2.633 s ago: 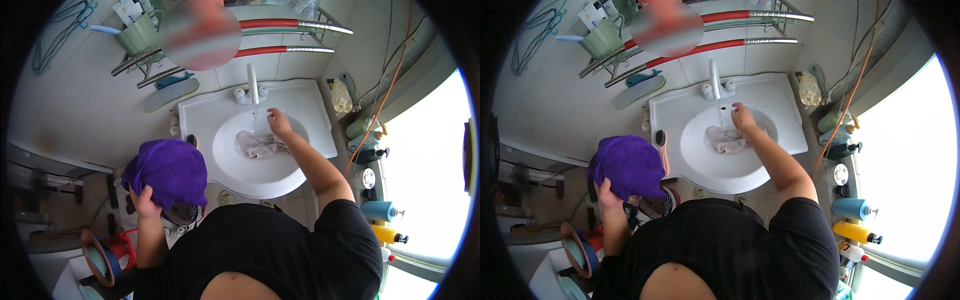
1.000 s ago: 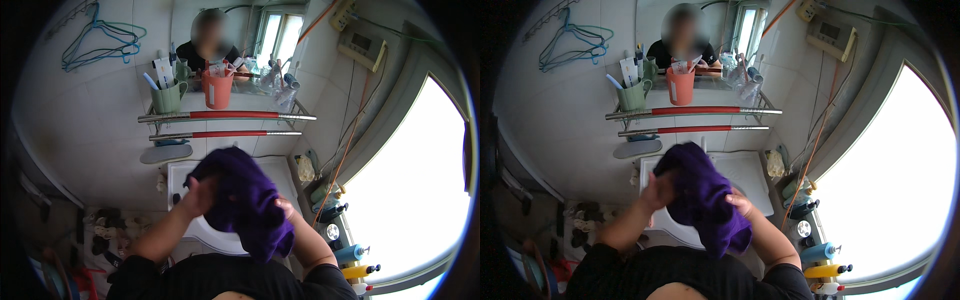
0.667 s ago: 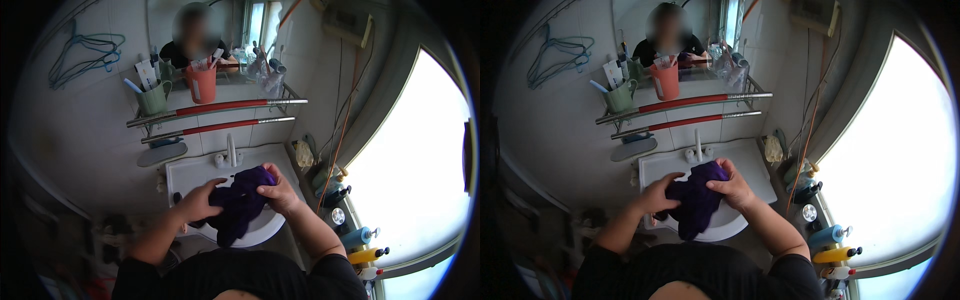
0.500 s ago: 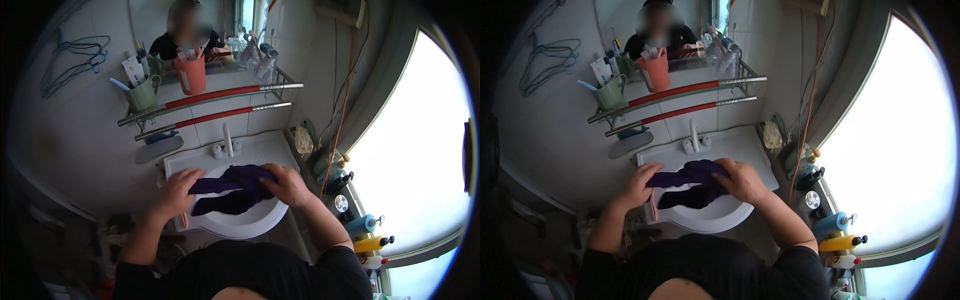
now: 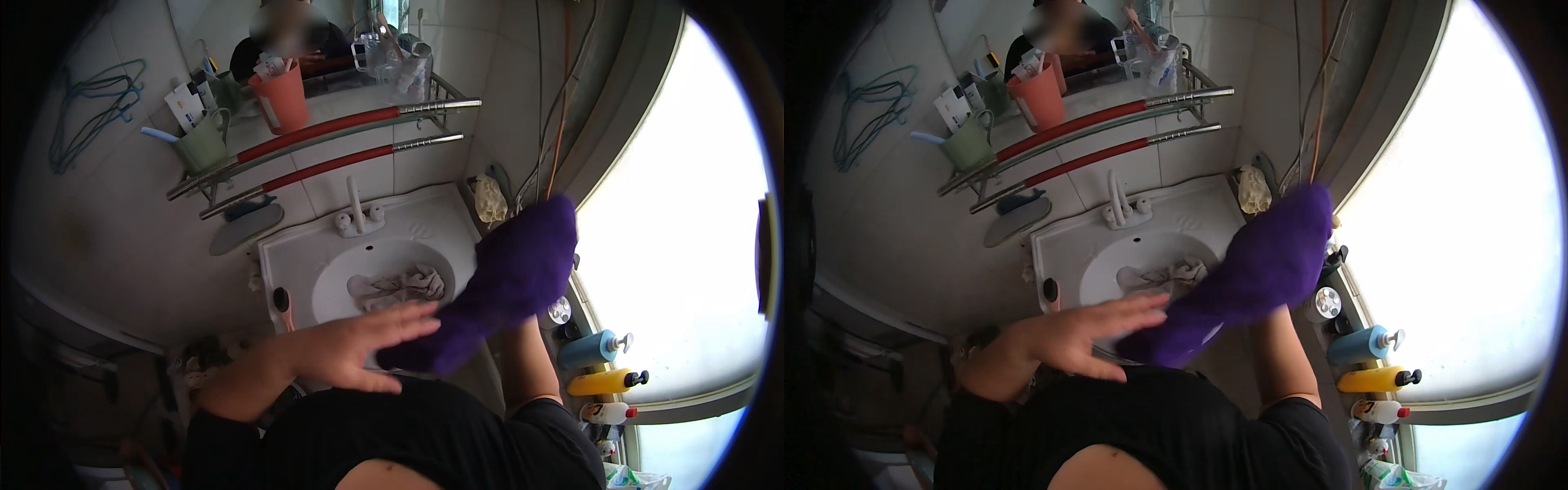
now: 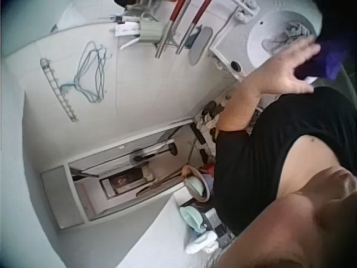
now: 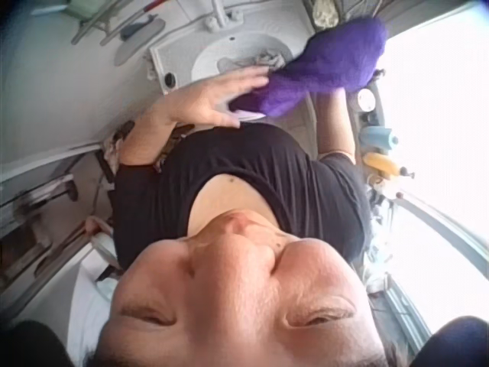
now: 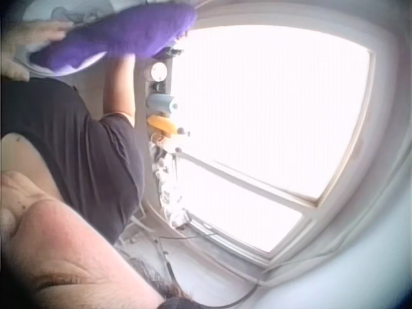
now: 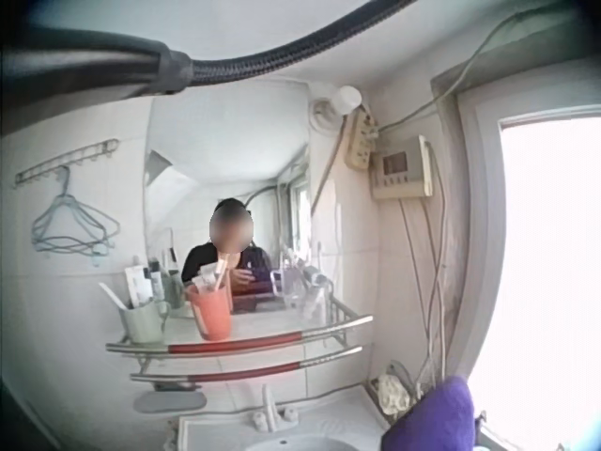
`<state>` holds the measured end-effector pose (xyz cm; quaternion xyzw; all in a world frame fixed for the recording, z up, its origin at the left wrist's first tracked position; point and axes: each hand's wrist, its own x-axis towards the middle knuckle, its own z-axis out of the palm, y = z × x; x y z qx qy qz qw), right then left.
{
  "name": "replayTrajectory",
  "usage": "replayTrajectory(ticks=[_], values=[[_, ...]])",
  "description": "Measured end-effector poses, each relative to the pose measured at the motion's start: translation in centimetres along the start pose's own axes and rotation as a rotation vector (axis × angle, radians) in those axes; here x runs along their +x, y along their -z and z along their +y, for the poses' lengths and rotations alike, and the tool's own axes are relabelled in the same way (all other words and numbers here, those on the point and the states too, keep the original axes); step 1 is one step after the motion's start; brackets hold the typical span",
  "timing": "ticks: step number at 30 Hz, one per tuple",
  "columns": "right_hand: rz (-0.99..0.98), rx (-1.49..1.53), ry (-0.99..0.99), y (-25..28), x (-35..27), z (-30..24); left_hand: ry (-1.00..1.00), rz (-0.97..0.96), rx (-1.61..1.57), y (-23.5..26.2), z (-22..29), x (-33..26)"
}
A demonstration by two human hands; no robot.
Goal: The person cleans a bathroom sink and surrounding areas using a cloth and a brush. They wash a small cloth, wipe the sink basin and faucet, clean a purple towel, and wash toothbrushes and cups. The person also scrubs the sink with a brush and wipes the floor area near the sink.
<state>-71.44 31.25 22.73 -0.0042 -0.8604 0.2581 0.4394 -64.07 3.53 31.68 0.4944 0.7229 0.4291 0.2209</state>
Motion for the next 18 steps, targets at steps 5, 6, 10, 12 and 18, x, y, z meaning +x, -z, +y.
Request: replayTrajectory(ticks=[5,6,10,12,18], values=[[-0.495,0.183,0.365,1.2,2.1,-6.4,0.213,0.178,-0.213,-1.3,-3.7,-2.2],[-0.469,0.209,0.383,-0.3,2.2,-4.9,0.235,0.242,-0.297,-1.3,-4.1,-2.7],[-0.545,-0.132,0.478,-2.6,6.7,-6.8,0.257,0.501,-0.604,-2.1,-5.6,-6.2],[-0.570,-0.213,0.518,-5.2,8.9,-6.6,0.285,0.589,-0.614,-2.7,-6.1,-7.6],[-0.347,-0.015,0.509,-16.9,12.2,-7.0,0.417,0.860,-0.702,-5.1,-6.8,-12.9]])
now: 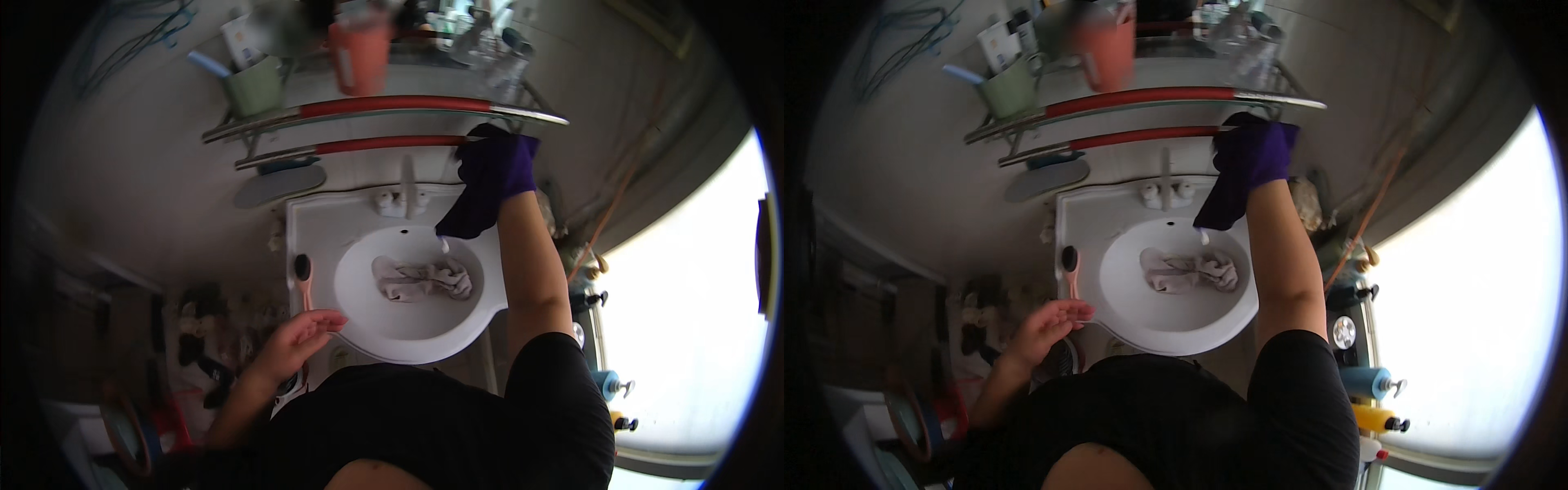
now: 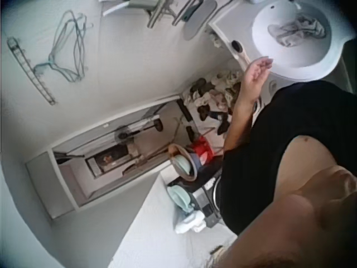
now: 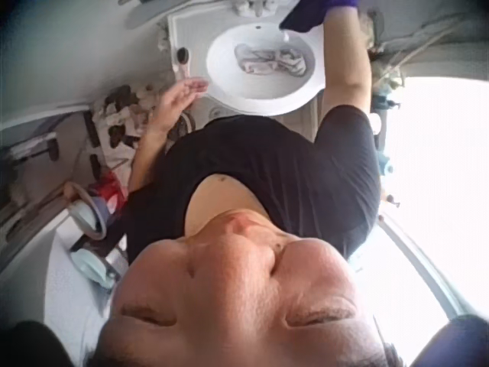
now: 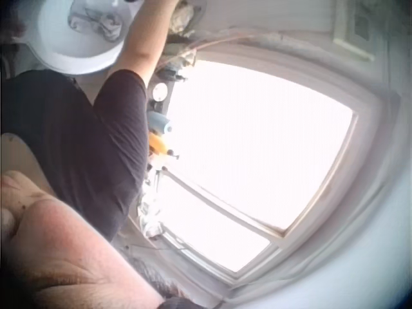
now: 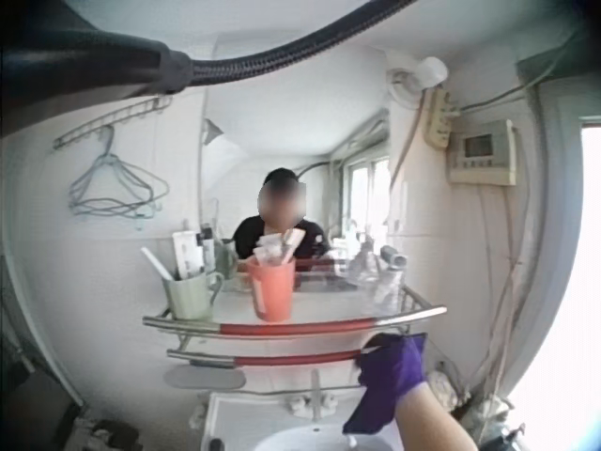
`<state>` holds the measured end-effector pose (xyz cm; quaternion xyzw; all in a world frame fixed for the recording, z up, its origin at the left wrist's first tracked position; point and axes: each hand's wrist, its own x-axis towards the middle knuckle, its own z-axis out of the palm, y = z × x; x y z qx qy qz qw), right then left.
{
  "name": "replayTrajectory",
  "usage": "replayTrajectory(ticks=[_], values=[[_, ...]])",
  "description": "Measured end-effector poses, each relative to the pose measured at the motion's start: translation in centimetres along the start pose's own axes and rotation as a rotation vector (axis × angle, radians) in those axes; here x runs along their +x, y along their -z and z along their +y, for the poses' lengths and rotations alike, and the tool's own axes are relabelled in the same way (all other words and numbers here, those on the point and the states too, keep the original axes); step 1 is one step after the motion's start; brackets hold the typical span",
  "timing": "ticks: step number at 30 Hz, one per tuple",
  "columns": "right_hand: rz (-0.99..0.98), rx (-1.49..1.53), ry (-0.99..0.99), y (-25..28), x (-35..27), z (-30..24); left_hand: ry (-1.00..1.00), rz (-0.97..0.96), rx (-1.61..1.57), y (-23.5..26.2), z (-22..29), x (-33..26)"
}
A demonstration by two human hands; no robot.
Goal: The person cleans a bathroom sink and surrounding areas using a cloth and a brush. They wash a small cloth, wipe the sink basin and faucet, clean a purple towel, and wash toothbrushes and cups. The person also scrubs the sink with a brush and wipes the floor area near the sink.
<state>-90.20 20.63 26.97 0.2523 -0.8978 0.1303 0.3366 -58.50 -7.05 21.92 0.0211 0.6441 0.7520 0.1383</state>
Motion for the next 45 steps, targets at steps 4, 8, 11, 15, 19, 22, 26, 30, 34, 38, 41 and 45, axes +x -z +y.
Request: replayTrajectory(ticks=[4,8,11,15,19,22,26,30,34,38,41,45], values=[[0.140,0.101,-0.025,-6.1,1.3,-4.4,0.072,0.279,-0.037,3.1,-2.9,-4.7],[0.075,0.122,-0.125,-7.4,2.4,-13.4,0.107,0.457,-0.163,5.4,-6.9,-8.2],[0.033,0.141,-0.145,-5.7,3.2,-23.4,0.089,0.526,-0.252,6.4,-8.6,-9.9],[-0.228,0.054,-0.071,-9.1,5.2,-30.7,0.043,0.491,-0.270,7.3,-8.9,-8.9],[-0.083,0.215,0.286,-12.2,4.6,-37.6,0.014,0.434,-0.230,8.3,-8.1,-7.3],[-0.019,0.318,0.581,-11.3,2.3,-39.5,-0.001,0.406,-0.231,9.9,-7.4,-7.6],[0.107,0.387,0.807,-7.2,0.5,-36.8,-0.034,0.490,-0.309,11.9,-9.6,-9.3],[-0.051,0.580,0.499,-4.9,4.5,-33.1,0.045,0.580,-0.362,12.7,-10.2,-9.3],[0.071,0.540,0.461,-4.6,7.2,-31.1,0.045,0.526,-0.343,12.6,-9.1,-7.7],[-0.215,1.748,-0.172,-4.9,7.7,-29.0,0.014,0.511,-0.278,13.3,-7.3,-7.4],[-0.084,1.482,-0.063,-5.6,8.5,-26.1,0.037,0.521,-0.230,13.9,-6.7,-7.5],[0.045,1.330,-0.059,-5.8,9.6,-22.2,-0.029,0.516,-0.222,13.5,-6.3,-7.9]])
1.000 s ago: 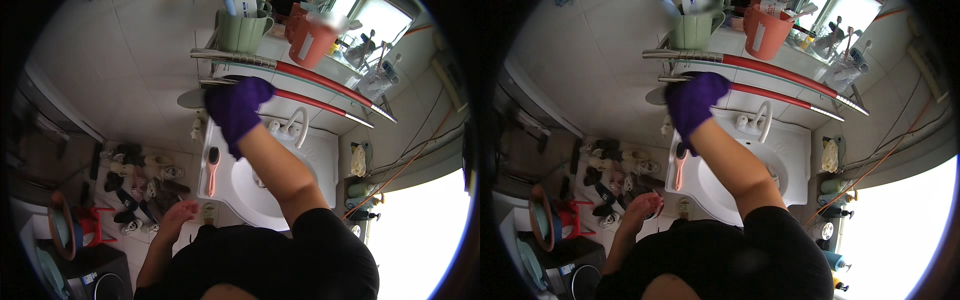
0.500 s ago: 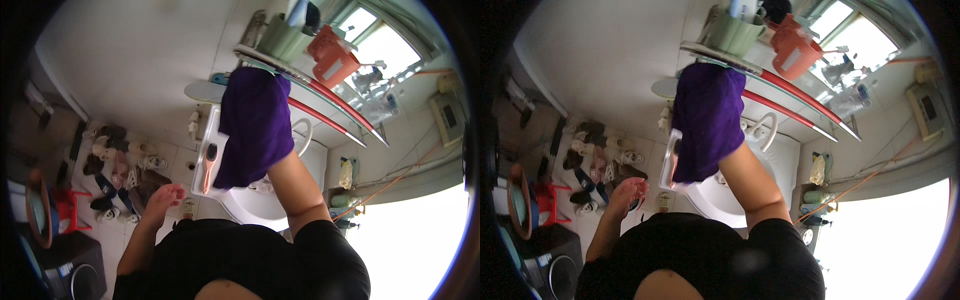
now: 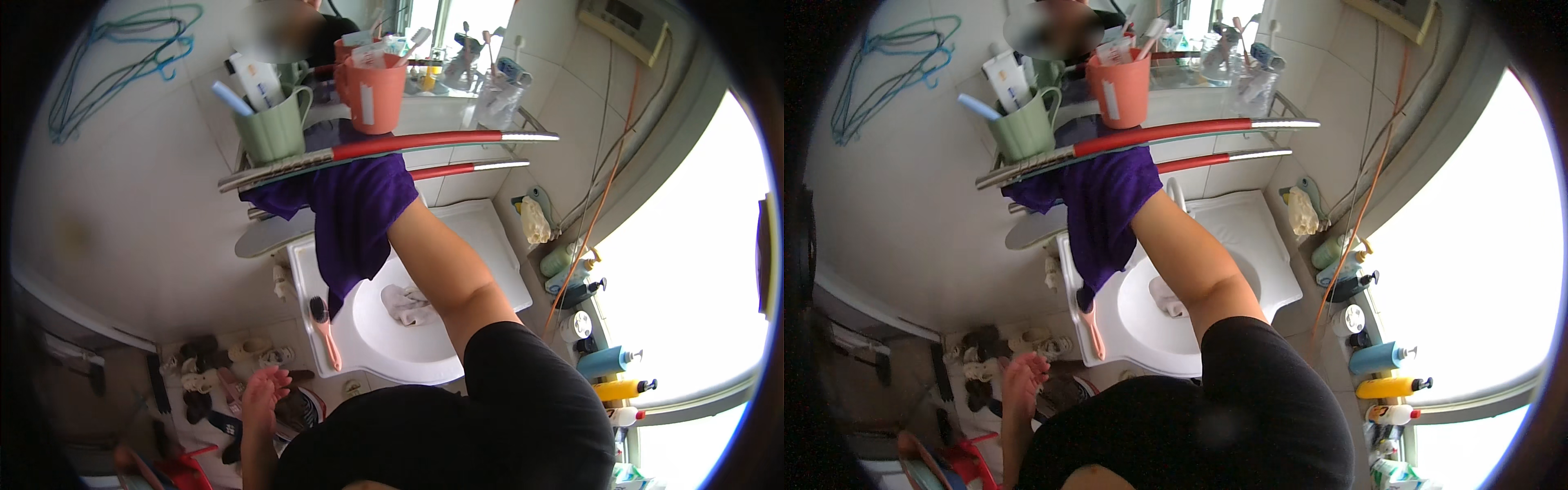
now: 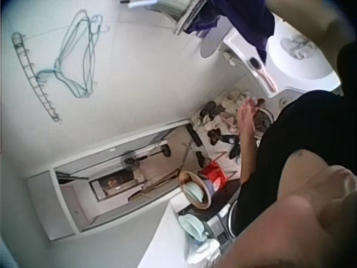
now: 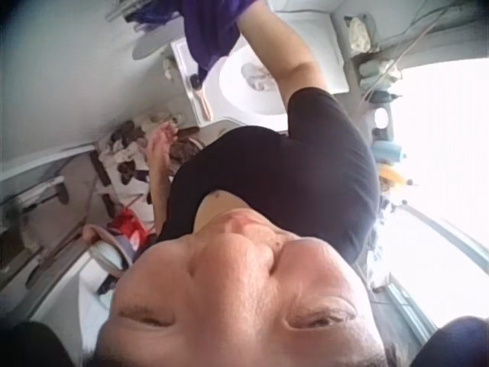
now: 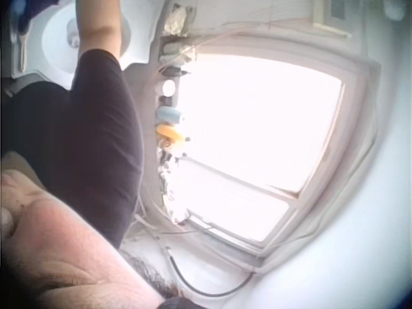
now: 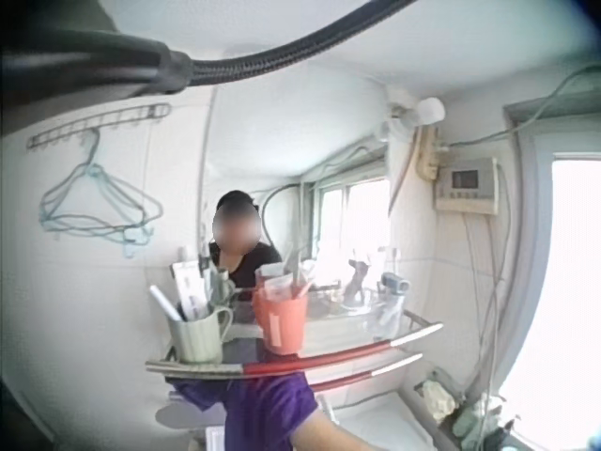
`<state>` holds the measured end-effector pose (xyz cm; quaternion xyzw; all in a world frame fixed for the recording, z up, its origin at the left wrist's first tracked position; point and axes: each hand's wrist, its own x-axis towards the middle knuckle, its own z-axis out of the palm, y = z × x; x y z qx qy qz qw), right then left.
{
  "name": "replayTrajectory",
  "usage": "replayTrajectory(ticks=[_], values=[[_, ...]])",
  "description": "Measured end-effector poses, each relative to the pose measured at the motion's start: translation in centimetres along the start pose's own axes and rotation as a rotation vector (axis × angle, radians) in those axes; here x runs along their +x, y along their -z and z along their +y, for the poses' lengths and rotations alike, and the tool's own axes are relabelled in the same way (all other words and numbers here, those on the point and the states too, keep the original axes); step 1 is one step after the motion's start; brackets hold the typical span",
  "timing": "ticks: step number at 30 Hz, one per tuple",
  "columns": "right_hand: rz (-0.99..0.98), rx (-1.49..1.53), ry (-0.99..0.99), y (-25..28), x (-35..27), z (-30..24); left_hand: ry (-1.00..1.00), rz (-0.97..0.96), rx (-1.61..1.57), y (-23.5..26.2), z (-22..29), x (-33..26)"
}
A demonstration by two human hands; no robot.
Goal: The person cleans a bathroom sink and surrounding areas using a cloth and a brush. They wash a small cloth, wipe the sink basin and faucet, clean a purple towel, and wash toothbrushes and cups. The person also scrubs the sink with a brush and wipes the floor area near the sink.
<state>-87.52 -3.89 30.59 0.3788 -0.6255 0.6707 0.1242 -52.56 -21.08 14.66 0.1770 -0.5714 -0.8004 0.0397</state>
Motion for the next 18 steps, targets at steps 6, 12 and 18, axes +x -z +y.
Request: replayTrajectory(ticks=[6,12,18], values=[[0.162,-0.250,0.054,8.4,-0.1,-0.4,-0.009,0.011,0.073,-1.6,-0.3,-0.9],[0.293,-0.587,0.146,16.7,-0.9,-1.7,0.064,0.054,0.099,-3.2,-1.0,-1.3],[0.165,-0.849,0.112,20.7,-2.0,-2.5,0.073,0.033,0.168,-5.0,-2.1,-1.5]])
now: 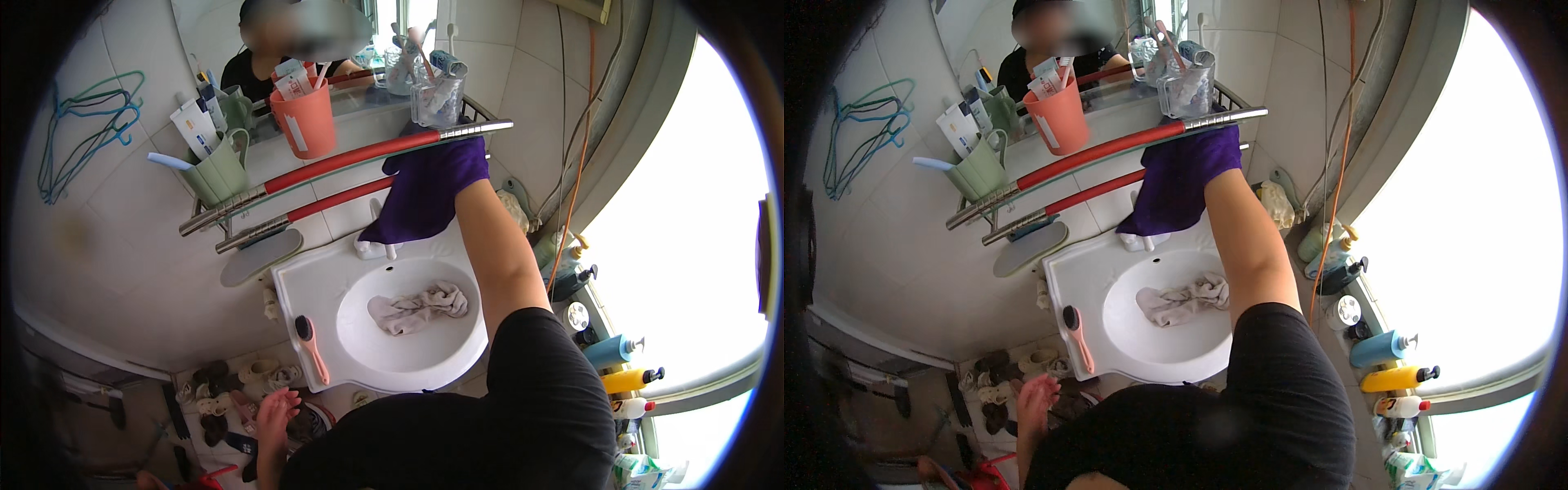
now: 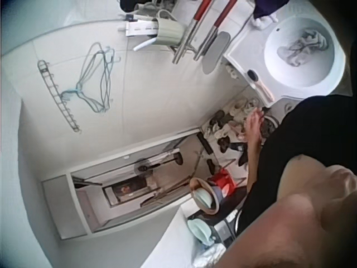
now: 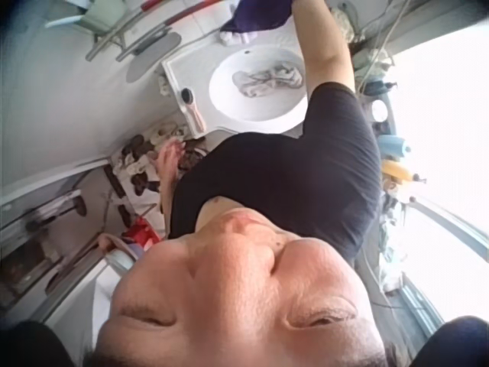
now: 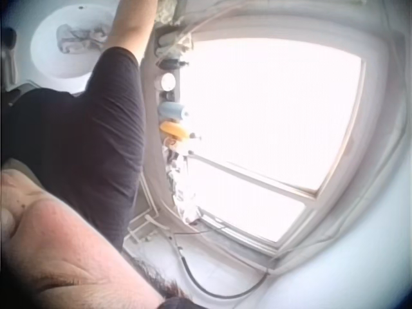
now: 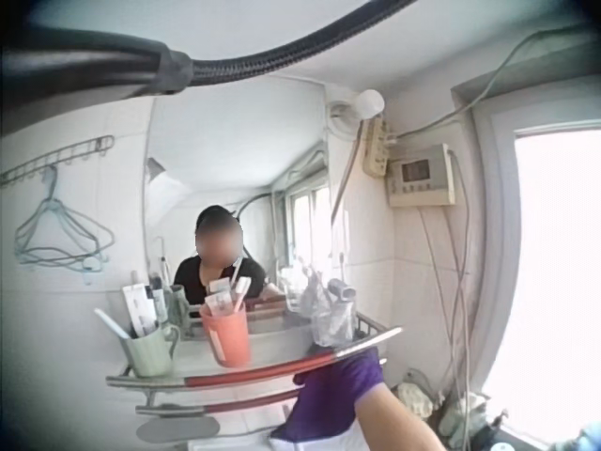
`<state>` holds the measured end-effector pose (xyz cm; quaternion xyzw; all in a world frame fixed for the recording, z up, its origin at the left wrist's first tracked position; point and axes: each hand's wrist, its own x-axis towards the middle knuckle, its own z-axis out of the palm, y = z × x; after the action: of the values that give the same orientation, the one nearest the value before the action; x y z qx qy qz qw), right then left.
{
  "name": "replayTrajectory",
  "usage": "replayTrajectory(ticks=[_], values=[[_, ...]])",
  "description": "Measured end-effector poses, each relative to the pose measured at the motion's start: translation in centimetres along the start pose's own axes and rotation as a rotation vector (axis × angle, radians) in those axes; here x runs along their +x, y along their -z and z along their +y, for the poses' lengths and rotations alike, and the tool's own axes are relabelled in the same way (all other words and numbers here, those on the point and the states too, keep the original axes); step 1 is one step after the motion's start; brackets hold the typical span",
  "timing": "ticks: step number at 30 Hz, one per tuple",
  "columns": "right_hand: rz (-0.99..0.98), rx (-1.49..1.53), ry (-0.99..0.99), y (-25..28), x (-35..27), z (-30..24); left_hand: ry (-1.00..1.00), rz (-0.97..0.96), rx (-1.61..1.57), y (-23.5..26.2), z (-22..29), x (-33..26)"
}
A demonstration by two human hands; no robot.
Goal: The person cleans a bathroom sink and surrounding areas using a cloth and a brush. They wash a small cloth, wipe the sink basin and faucet, clean a purple towel, and wash toothbrushes and cups. The person also scrubs the sink with a brush and wipes the floor area near the sink.
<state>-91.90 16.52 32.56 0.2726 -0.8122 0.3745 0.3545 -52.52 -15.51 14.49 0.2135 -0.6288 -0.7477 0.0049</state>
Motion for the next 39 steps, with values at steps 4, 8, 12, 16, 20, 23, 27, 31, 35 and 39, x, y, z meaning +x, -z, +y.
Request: replayTrajectory(ticks=[4,8,12,16,20,23,27,31,35,39], values=[[-0.135,-0.078,0.021,1.2,-1.3,-0.8,-0.073,-0.068,0.115,-2.0,1.8,0.2],[-0.202,-0.106,0.060,2.3,-2.9,-3.2,-0.233,-0.179,0.211,-4.1,6.8,2.1],[-0.234,-0.134,0.097,4.0,-4.6,-6.2,-0.535,-0.285,0.185,-9.7,14.9,5.1],[-0.199,-0.049,0.026,7.8,-5.8,-10.1,-0.718,-0.307,0.214,-17.3,24.4,9.8],[-0.052,0.434,-0.309,11.5,-6.7,-14.7,-1.298,0.469,1.017,-20.0,29.4,18.3],[0.062,0.139,0.076,13.3,-5.8,-12.7,-0.855,0.349,1.313,-22.2,31.6,18.6],[0.041,-0.483,0.533,14.0,-3.3,-14.5,-1.083,0.292,1.297,-21.1,32.8,19.7],[-0.051,-0.562,0.449,10.2,-1.0,-13.3,-1.209,0.273,1.042,-20.2,34.5,13.3],[-0.155,-0.184,0.062,2.0,4.8,-8.4,-1.251,0.034,0.826,-14.5,36.5,5.0],[-0.172,-0.795,0.510,-3.0,9.5,-2.3,-1.166,-0.032,0.541,-8.6,33.6,-0.4]])
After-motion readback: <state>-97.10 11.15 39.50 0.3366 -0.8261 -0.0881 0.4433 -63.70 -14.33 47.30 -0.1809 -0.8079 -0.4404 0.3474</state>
